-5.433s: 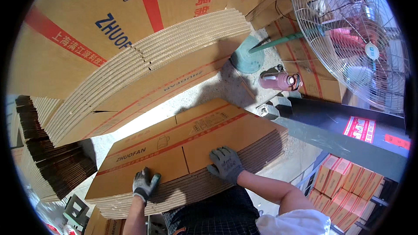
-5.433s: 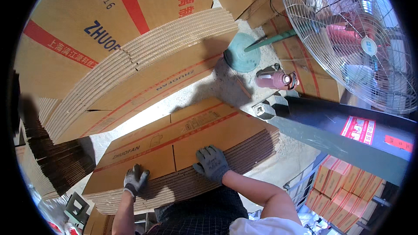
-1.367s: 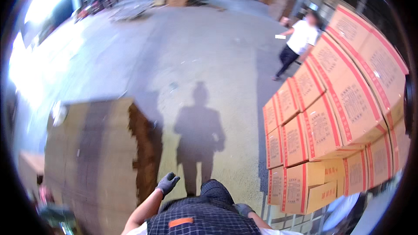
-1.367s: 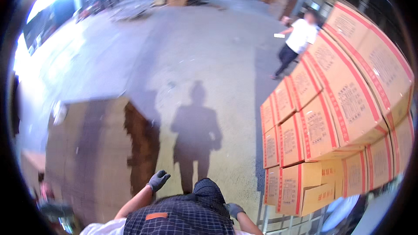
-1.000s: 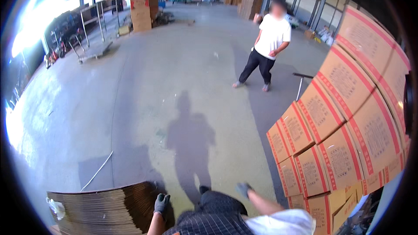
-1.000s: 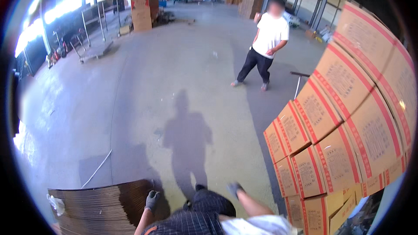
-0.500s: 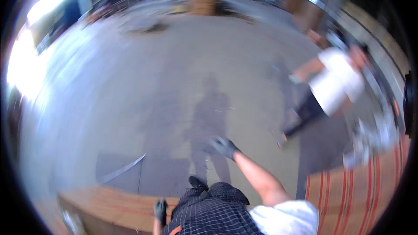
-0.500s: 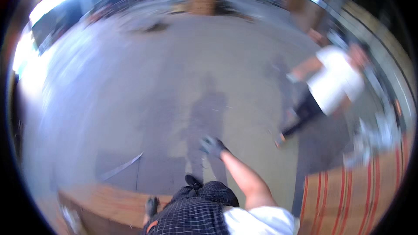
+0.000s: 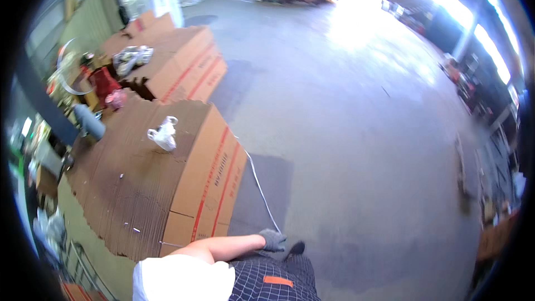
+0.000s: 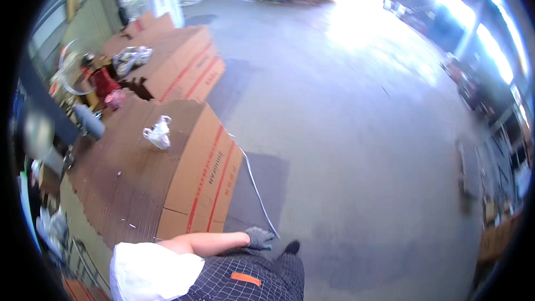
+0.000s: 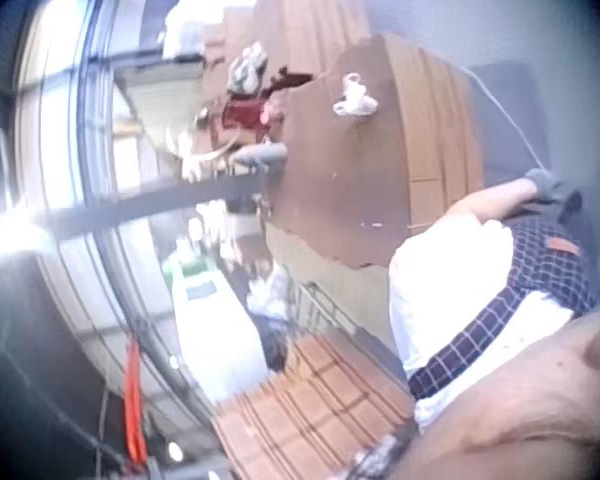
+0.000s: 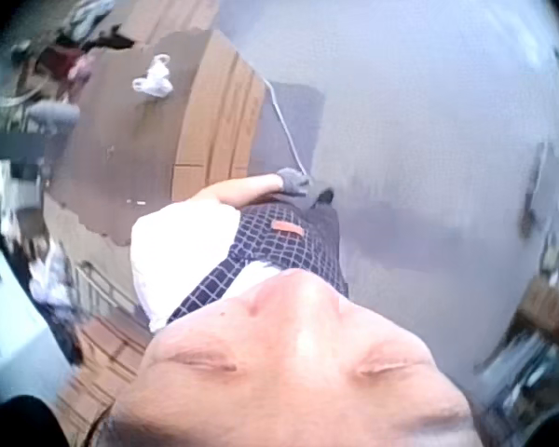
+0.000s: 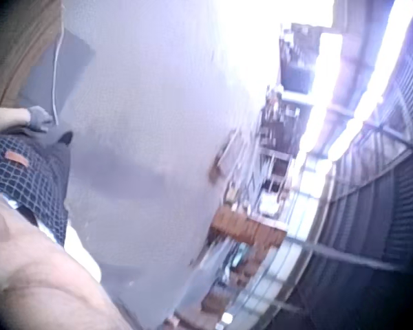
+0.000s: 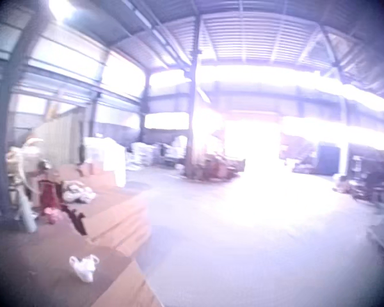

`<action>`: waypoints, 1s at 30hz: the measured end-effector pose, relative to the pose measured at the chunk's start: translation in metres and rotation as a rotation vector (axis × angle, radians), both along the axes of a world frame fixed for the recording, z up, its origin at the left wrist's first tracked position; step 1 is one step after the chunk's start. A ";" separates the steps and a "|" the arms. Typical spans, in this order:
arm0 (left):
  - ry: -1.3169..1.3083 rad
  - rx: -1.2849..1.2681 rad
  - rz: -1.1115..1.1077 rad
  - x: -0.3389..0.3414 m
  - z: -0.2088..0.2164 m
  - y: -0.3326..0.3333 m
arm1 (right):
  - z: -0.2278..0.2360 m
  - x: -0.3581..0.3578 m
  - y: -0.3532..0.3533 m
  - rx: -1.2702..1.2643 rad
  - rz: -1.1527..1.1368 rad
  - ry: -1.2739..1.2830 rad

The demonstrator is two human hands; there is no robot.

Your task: The person lifts and carries stacks of flat cardboard sheets from a pile on the floor to a higher stack. They wear gloves and repeatedly move the cardboard sheets, organizing them into a larger pile in a warehouse environment.

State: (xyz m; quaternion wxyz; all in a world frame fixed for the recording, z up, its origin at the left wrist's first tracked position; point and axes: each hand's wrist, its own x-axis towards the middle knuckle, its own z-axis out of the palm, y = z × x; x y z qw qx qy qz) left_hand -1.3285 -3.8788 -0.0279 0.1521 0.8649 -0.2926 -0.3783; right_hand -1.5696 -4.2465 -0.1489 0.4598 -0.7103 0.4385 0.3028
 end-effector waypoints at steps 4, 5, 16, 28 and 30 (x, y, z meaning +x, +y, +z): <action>0.141 -0.149 0.495 0.086 0.044 0.047 | 0.012 0.235 -0.173 -0.170 0.041 -0.158; 0.119 -0.157 0.668 0.096 0.045 0.065 | 0.013 0.306 -0.209 -0.207 0.035 -0.243; 0.014 -0.359 1.114 0.430 0.005 0.108 | 0.091 0.915 -0.066 -0.099 0.471 -0.563; -0.299 -0.258 1.341 0.768 0.017 0.320 | 0.029 1.222 0.346 0.069 1.190 -0.041; -0.289 -0.136 1.503 0.779 0.004 0.366 | 0.022 1.305 0.389 -0.007 1.253 -0.012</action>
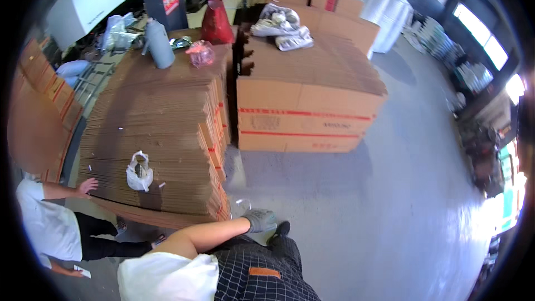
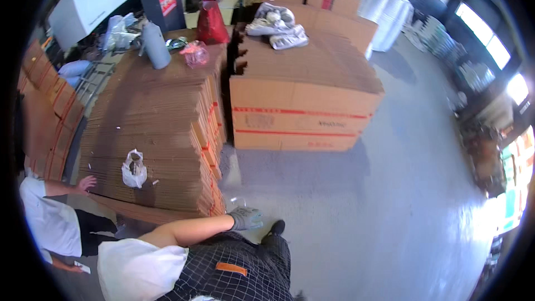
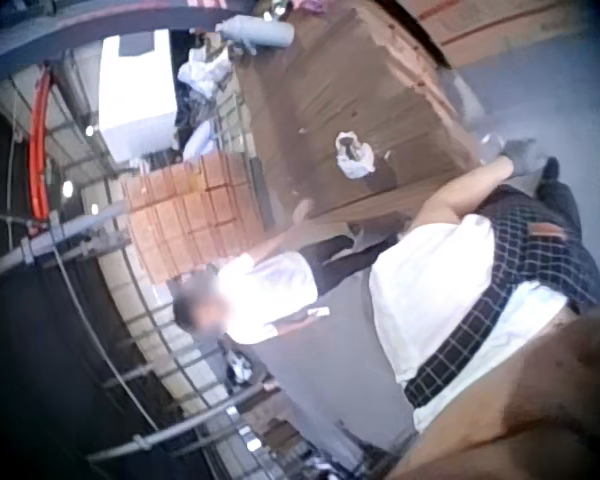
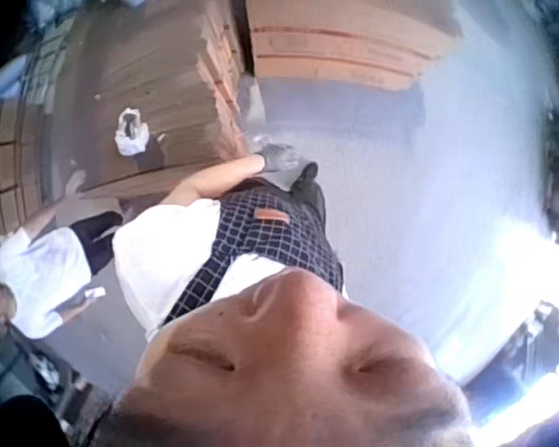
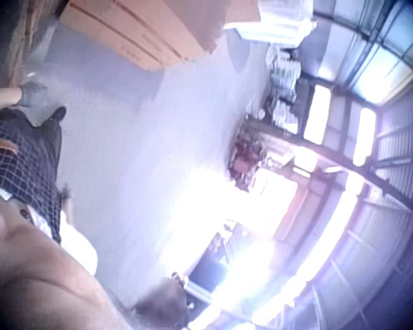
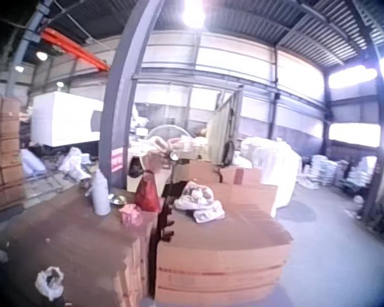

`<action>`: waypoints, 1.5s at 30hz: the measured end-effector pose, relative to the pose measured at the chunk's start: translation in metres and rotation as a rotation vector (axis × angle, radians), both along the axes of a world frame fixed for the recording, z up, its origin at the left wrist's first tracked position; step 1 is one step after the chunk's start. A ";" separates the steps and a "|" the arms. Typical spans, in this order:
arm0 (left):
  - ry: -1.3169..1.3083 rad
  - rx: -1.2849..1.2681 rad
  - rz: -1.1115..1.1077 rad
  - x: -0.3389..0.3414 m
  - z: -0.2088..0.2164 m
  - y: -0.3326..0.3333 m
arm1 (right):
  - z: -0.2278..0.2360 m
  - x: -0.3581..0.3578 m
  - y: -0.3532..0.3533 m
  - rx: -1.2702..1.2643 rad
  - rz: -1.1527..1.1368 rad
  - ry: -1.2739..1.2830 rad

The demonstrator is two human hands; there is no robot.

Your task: The person lifts and carries stacks of flat cardboard sheets from a pile on the floor to a higher stack. They wear gloves and repeatedly move the cardboard sheets, organizing them into a larger pile in a warehouse environment.

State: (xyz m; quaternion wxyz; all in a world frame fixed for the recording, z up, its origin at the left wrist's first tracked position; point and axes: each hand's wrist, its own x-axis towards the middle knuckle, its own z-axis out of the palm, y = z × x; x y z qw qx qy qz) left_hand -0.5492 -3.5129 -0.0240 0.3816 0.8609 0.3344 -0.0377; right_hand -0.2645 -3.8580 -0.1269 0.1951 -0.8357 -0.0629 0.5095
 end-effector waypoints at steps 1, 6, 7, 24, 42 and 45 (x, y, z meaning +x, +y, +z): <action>-0.041 -0.010 0.104 0.004 0.000 0.023 | -0.003 0.048 0.032 -0.025 0.040 -0.025; -0.156 -0.144 0.405 0.077 0.043 0.146 | 0.035 0.381 0.194 0.113 0.116 -0.498; -0.273 -0.058 0.427 0.093 0.025 0.179 | 0.061 0.455 0.241 0.253 0.126 -0.657; -0.022 0.652 0.629 0.224 -0.032 0.661 | 0.081 0.202 1.067 0.741 1.470 -0.940; 0.134 0.349 0.592 0.214 -0.006 0.561 | 0.088 0.210 1.004 1.062 1.568 -0.813; 0.013 0.431 0.603 0.208 -0.005 0.535 | 0.085 0.217 1.002 1.172 1.652 -0.697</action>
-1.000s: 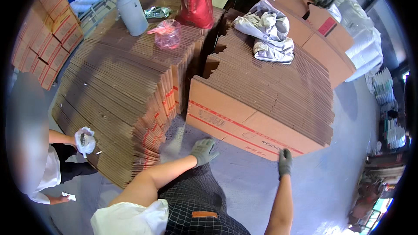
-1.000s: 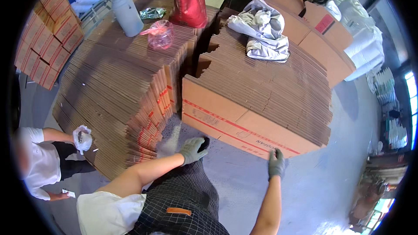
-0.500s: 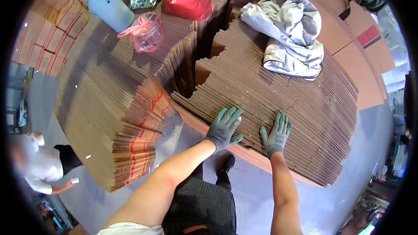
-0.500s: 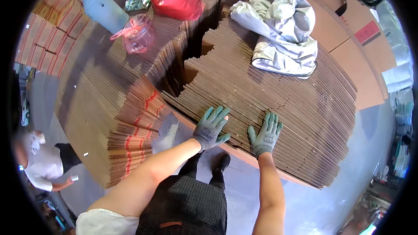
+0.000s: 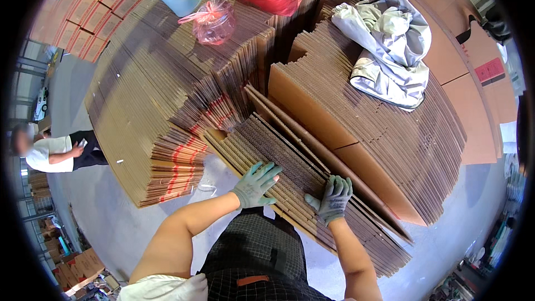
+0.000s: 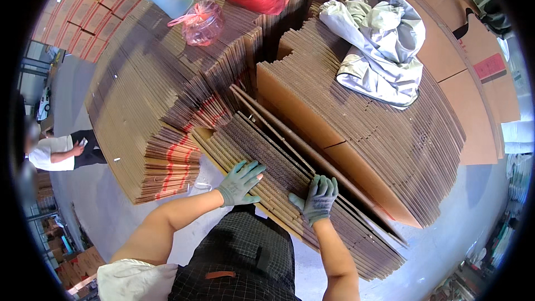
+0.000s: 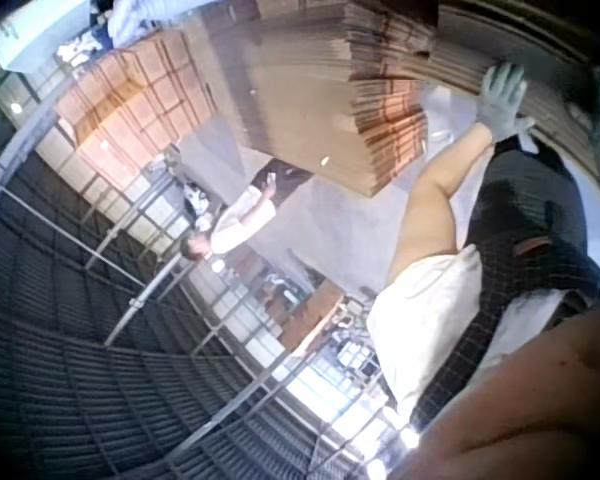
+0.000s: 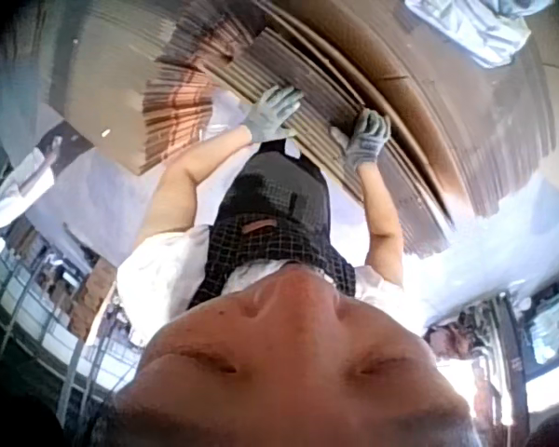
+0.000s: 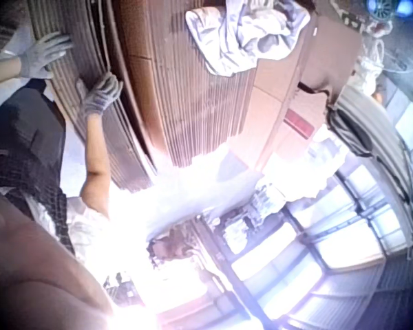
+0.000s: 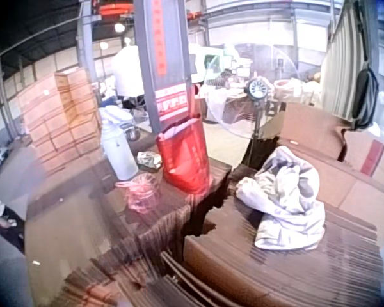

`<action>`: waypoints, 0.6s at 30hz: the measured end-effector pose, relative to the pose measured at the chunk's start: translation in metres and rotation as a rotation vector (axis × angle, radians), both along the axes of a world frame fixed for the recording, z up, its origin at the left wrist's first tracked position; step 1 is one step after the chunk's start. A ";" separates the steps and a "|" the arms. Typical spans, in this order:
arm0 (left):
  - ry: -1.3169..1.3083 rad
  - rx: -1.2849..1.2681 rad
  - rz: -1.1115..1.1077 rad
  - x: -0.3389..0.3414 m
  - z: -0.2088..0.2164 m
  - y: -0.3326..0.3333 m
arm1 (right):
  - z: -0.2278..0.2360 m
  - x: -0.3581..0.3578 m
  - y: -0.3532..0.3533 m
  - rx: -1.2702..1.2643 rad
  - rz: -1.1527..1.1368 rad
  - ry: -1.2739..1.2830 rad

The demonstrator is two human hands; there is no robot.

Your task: The person lifts and carries stacks of flat cardboard sheets from a pile on the floor to a higher stack. They wear gloves and repeatedly move the cardboard sheets, organizing them into a larger pile in a warehouse environment.

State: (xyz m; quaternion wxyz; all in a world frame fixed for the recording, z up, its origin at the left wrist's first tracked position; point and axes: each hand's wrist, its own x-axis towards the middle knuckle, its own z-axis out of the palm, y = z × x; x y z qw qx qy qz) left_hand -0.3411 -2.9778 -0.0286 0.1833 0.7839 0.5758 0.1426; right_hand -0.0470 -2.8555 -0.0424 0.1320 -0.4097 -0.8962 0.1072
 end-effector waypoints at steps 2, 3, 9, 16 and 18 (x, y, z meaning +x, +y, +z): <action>-0.051 0.059 -0.016 -0.005 -0.011 -0.018 | 0.000 0.000 -0.001 0.018 0.075 0.014; -0.040 0.018 -0.031 -0.005 -0.010 -0.025 | 0.001 0.000 -0.005 0.016 0.111 0.017; 0.041 -0.174 -0.192 -0.024 -0.003 -0.049 | 0.015 -0.013 -0.008 -0.045 0.130 -0.124; 0.223 0.131 -0.229 -0.025 -0.010 -0.039 | 0.011 -0.027 -0.009 -0.167 0.024 -0.181; 0.172 0.160 -0.222 -0.024 -0.011 -0.028 | 0.019 -0.038 -0.004 -0.276 -0.081 -0.250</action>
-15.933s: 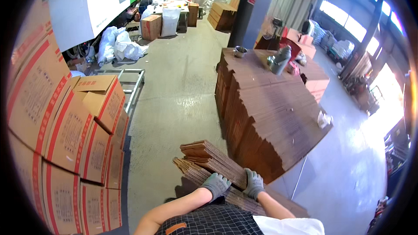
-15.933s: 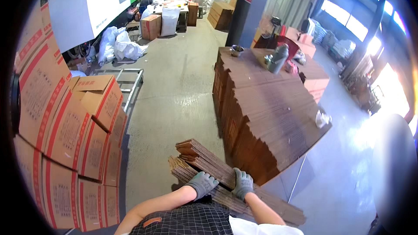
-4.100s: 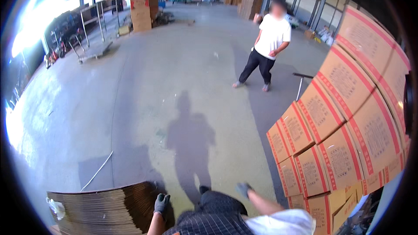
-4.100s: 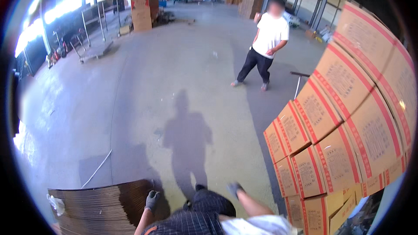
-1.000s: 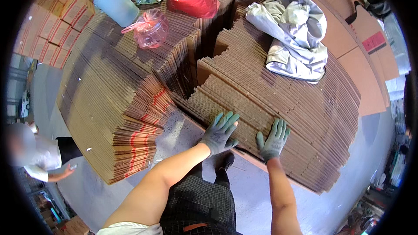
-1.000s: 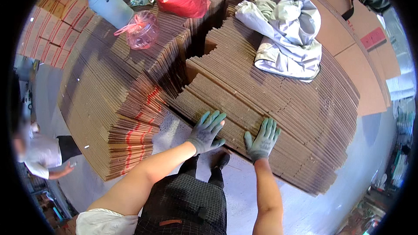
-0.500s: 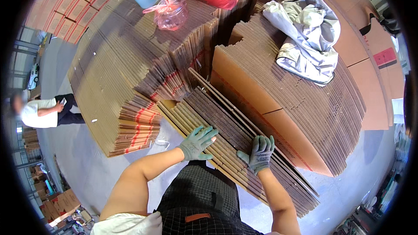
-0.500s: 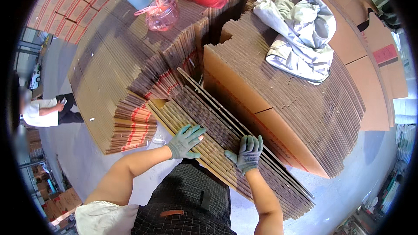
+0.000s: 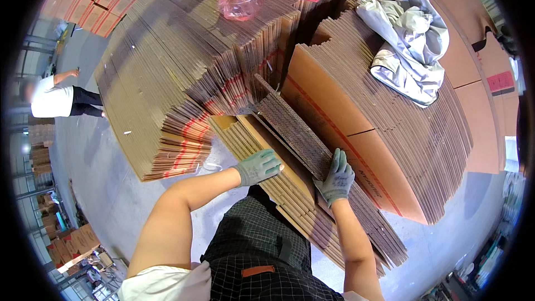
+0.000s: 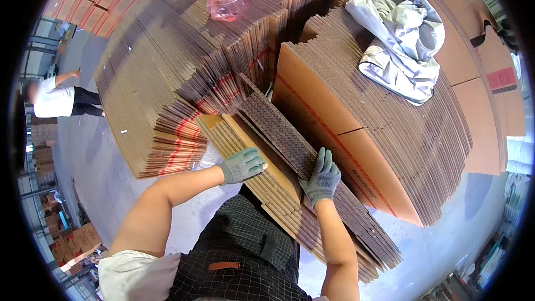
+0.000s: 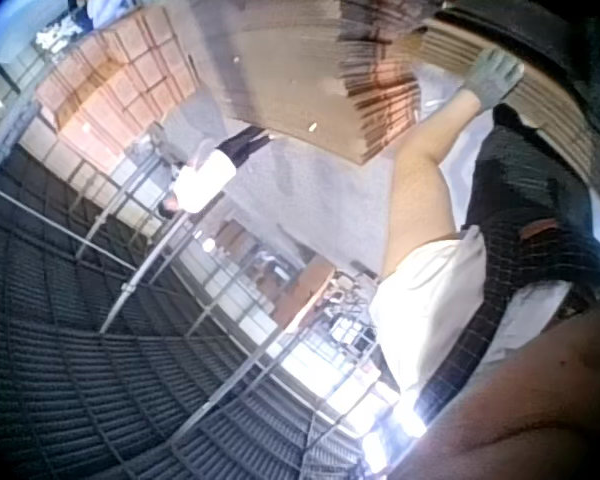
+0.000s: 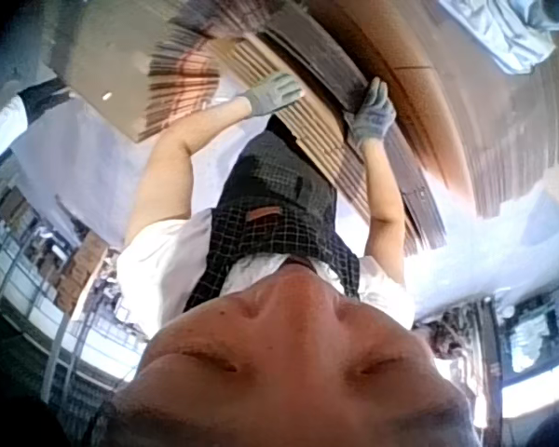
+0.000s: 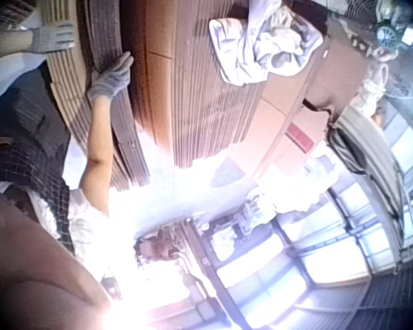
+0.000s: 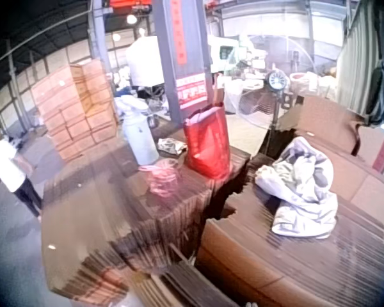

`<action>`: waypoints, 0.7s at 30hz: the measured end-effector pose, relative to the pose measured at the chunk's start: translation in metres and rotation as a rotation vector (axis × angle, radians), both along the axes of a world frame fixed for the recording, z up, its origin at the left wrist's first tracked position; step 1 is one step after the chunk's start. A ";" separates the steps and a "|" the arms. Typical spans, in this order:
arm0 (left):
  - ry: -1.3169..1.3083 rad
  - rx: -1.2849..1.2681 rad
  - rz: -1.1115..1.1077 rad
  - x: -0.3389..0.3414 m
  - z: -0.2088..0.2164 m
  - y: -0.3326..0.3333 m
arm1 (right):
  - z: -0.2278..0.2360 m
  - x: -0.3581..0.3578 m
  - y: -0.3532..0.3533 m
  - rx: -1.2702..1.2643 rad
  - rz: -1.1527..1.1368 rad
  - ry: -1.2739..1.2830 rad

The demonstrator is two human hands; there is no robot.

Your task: The person lifts and carries stacks of flat cardboard sheets from a pile on the floor to a higher stack. They wear gloves and repeatedly move the cardboard sheets, organizing them into a larger pile in a warehouse environment.

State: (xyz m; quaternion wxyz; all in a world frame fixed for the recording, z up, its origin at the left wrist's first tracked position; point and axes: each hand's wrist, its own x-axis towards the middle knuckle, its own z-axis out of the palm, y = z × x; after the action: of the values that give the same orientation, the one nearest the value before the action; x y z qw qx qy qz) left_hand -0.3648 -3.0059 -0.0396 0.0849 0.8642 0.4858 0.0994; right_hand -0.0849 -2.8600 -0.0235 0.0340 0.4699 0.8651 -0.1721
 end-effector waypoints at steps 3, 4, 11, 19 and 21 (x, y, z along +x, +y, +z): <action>0.021 -0.128 -0.021 0.001 -0.008 0.011 | 0.012 -0.016 0.009 -0.247 -0.015 -0.257; -0.063 -0.086 0.009 -0.001 -0.022 -0.002 | 0.014 -0.025 0.000 -0.228 0.024 -0.253; 0.156 0.037 -0.018 0.017 -0.049 -0.015 | -0.022 -0.012 -0.065 0.030 -0.021 -0.107; 0.404 -0.166 -0.056 0.034 -0.059 -0.087 | -0.006 -0.014 -0.140 0.010 0.054 -0.333; 0.305 -0.232 -0.014 0.036 -0.054 -0.092 | -0.002 -0.014 -0.156 0.001 0.015 -0.261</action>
State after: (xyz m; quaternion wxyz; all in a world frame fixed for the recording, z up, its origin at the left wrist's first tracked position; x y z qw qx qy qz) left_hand -0.3286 -3.0978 -0.0939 0.1099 0.8571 0.4952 -0.0900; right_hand -0.0989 -3.0160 -0.0250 0.1472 0.4818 0.8570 -0.1089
